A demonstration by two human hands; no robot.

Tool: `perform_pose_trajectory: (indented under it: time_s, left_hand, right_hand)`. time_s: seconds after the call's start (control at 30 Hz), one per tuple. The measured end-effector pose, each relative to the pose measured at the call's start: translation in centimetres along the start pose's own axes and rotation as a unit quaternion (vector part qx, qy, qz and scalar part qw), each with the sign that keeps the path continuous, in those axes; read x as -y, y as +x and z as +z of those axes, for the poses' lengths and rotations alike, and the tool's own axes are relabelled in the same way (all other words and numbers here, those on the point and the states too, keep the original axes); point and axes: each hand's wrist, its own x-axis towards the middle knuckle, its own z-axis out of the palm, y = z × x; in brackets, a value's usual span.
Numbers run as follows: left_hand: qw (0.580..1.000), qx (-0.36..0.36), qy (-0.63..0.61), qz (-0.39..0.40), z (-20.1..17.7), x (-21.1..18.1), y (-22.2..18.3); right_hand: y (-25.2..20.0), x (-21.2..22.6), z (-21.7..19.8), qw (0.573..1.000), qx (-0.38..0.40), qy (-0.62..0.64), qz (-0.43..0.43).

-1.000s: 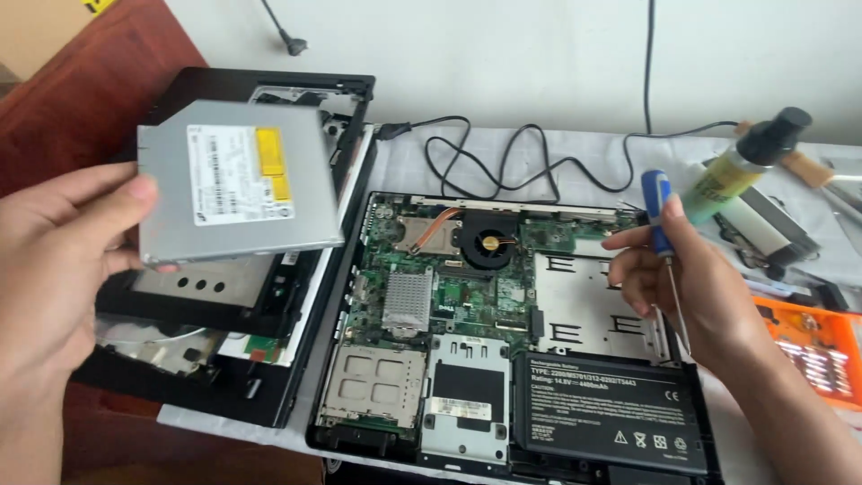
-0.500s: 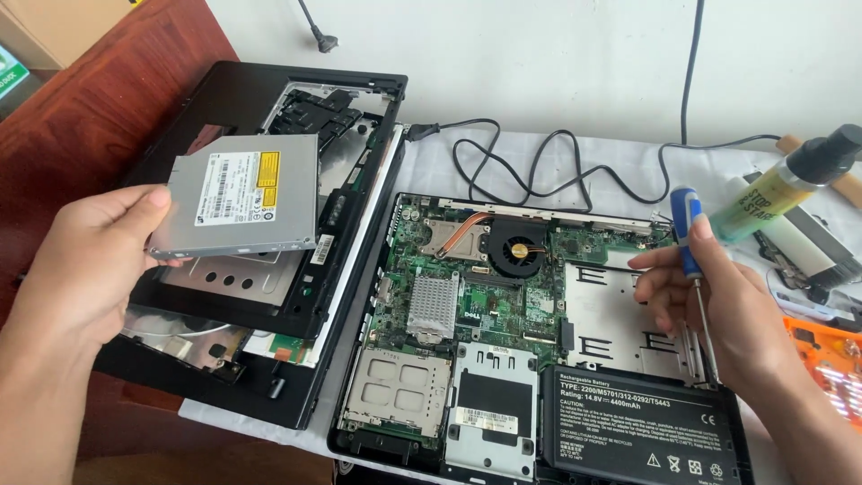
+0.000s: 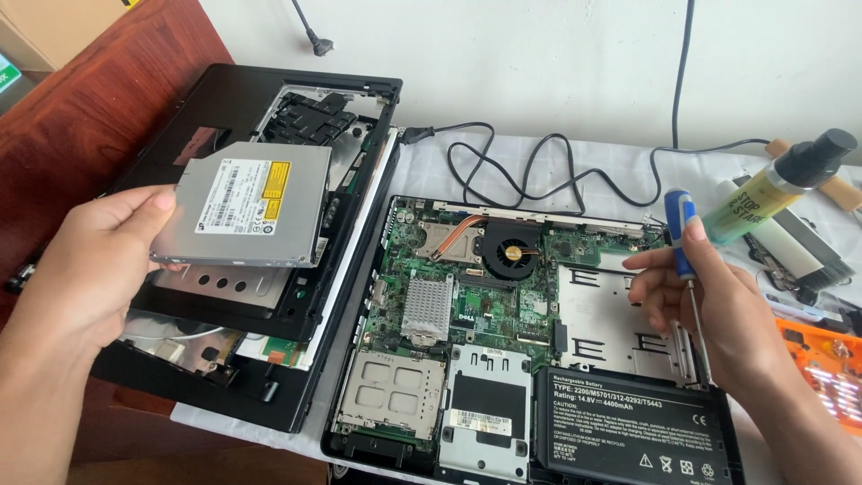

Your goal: Removing internal components of a laptop including RAM, optical drive, and battery using a screwdriver.

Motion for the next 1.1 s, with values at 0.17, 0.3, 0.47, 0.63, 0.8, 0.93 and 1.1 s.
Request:
perform_pose_trajectory:
  time_s: [0.17, 0.3, 0.47, 0.63, 0.8, 0.93, 1.1]
  left_hand:
    - [0.992, -0.013, 0.104, 0.068, -0.4, 1.5, 1.3]
    - [0.929, -0.092, 0.300, 0.194, -0.9, 4.6, 3.7]
    - [0.819, -0.146, 0.245, 0.498, 1.5, 2.6, -0.9]
    - [0.862, 0.052, 0.077, 0.498, 8.6, -5.0, -11.2]
    - [0.837, 0.396, -0.149, 0.346, 15.6, -6.1, -11.4]
    - [0.852, 0.428, -0.183, 0.239, 16.4, -7.4, -12.5]
    - [0.840, 0.290, -0.210, 0.408, 16.8, -7.5, -13.7]
  right_hand:
    - [0.0, 0.2, 0.1, 1.000, -0.004, 0.003, 0.000]
    - [0.3, -0.2, -0.4, 0.999, 0.006, 0.031, -0.013]
    - [-0.6, 0.8, 0.0, 0.999, -0.008, 0.006, -0.033]
    - [-2.4, 2.0, 0.7, 0.995, 0.032, -0.069, -0.065]
    - [-5.7, 3.9, 2.0, 0.873, 0.237, -0.299, -0.304]
    - [-7.0, 2.8, 1.8, 0.837, 0.199, -0.351, -0.369]
    - [-7.9, 1.8, -0.2, 0.865, 0.143, -0.292, -0.382]
